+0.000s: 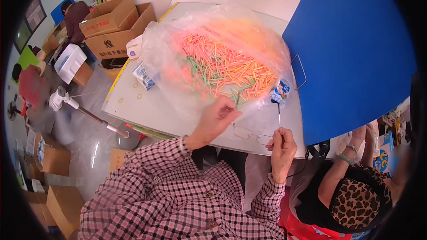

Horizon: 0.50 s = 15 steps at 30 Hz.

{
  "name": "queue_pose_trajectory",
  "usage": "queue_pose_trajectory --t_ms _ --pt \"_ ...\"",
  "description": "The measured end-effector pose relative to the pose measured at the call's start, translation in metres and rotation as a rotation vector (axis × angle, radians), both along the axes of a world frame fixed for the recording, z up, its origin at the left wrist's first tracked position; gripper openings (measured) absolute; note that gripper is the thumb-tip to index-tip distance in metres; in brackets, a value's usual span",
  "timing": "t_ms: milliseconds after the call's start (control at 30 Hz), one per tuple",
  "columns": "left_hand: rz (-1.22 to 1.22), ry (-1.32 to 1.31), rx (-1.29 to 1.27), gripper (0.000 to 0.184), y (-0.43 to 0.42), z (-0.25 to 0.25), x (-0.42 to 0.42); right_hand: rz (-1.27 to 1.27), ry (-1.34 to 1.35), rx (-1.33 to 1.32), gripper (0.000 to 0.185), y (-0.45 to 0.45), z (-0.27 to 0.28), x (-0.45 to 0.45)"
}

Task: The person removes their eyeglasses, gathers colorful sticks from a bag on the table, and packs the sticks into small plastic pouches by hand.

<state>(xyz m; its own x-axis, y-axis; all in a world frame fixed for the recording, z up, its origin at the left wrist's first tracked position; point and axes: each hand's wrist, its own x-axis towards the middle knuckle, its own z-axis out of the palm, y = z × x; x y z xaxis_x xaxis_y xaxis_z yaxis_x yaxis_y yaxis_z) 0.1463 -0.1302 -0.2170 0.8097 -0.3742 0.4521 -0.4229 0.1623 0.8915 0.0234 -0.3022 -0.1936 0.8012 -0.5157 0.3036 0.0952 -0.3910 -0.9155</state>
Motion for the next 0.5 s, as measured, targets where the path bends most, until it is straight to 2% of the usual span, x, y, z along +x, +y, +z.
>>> queue_pose_trajectory --t_ms 33,133,267,433,500 --pt "-0.009 -0.011 -0.001 0.019 0.006 0.003 0.004 -0.009 -0.011 -0.001 0.005 0.004 0.004 0.002" --pt "-0.052 0.109 0.240 0.013 0.028 0.032 0.002 0.080 -0.036 0.007 0.003 0.016 0.012 0.006" --pt "-0.137 0.037 0.234 0.011 0.046 0.034 0.006 0.110 -0.051 -0.050 0.008 0.019 0.012 0.011" --pt "-0.240 0.147 0.293 0.012 0.066 0.034 -0.005 0.085 -0.070 -0.034 0.007 0.029 0.014 0.009" --pt "-0.144 0.071 0.325 0.010 0.068 0.039 -0.013 0.008 -0.200 -0.546 0.003 0.030 0.018 0.013"
